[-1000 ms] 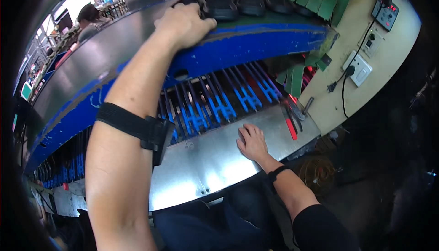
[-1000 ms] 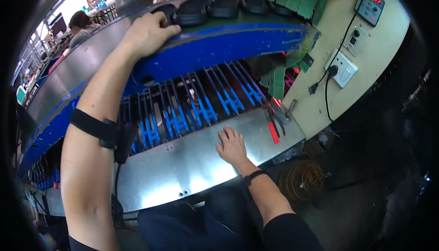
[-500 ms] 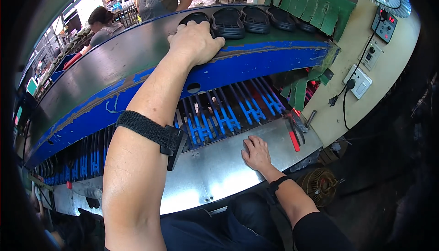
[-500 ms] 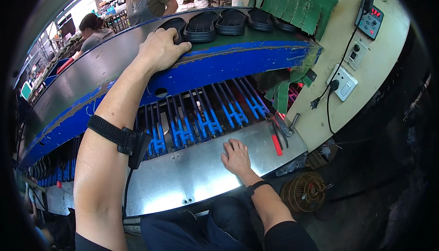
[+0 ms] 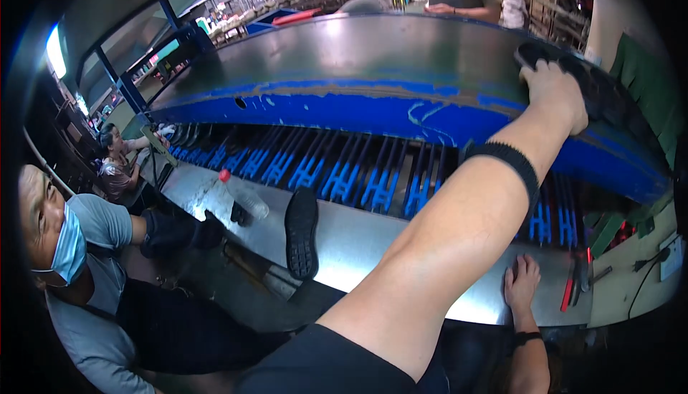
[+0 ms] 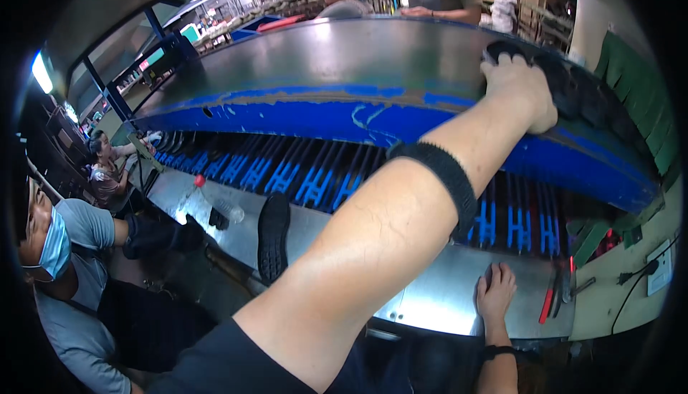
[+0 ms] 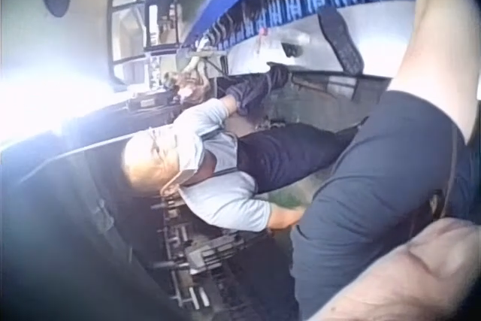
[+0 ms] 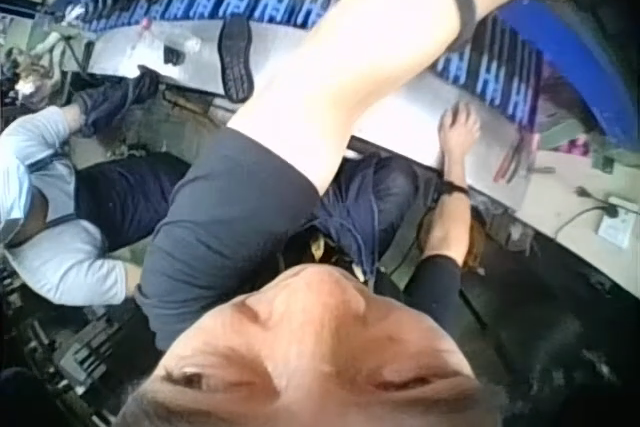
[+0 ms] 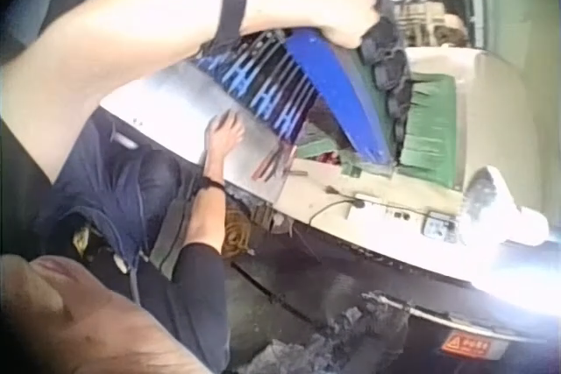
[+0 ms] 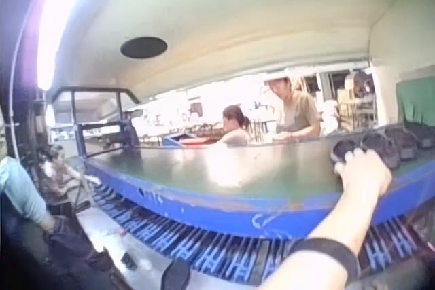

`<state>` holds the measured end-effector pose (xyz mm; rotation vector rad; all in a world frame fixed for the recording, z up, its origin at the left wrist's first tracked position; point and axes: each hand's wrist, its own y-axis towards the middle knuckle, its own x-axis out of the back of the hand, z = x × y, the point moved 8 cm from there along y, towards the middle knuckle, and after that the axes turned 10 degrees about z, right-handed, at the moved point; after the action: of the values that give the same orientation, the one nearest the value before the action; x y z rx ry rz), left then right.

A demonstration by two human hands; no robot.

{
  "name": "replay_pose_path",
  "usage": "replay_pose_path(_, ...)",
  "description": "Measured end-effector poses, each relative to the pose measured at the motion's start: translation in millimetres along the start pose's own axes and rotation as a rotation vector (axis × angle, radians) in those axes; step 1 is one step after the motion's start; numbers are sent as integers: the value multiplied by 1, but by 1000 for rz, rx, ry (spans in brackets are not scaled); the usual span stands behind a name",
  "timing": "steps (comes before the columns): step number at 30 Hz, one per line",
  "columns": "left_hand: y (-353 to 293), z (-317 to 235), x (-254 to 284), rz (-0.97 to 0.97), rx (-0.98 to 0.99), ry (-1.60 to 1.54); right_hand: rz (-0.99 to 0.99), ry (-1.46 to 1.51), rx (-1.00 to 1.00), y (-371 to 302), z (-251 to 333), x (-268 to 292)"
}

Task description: Check and press shoe soles against the upper components as they come off a production line conveyor.

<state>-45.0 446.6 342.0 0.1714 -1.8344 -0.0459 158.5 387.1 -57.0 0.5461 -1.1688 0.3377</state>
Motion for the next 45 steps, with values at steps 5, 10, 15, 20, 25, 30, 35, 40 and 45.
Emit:
replay_pose_path(5, -1, 8, 0, 21, 14, -29, 23, 3, -6, 1, -4, -9)
replay_pose_path(10, 0, 3, -1, 32, 20, 2, 30, 18, -23, 1, -8, -7)
replay_pose_path(15, 1, 4, -1, 37, 30, -13, 26, 11, -28, 1, -12, -9)
replay_pose_path(20, 1, 7, -1, 37, 43, -7, 24, 11, -25, 1, -7, -10)
replay_pose_path(25, -3, 8, 0, 25, 64, -7, 20, 26, -14, 0, -3, -8)
replay_pose_path(30, -2, 1, -1, -2, 42, -32, -11, -7, -24, -9, -13, -2)
replay_pose_path(35, -9, 6, 14, -63, 83, 209, -75, 6, 53, 11, -4, -3)
replay_pose_path(40, 1, 30, 12, -291, -361, 245, -68, 67, -7, 13, 5, 12)
replay_pose_path(45, -8, 28, 18, -213, -305, -13, 9, 252, 22, 61, -56, 14)
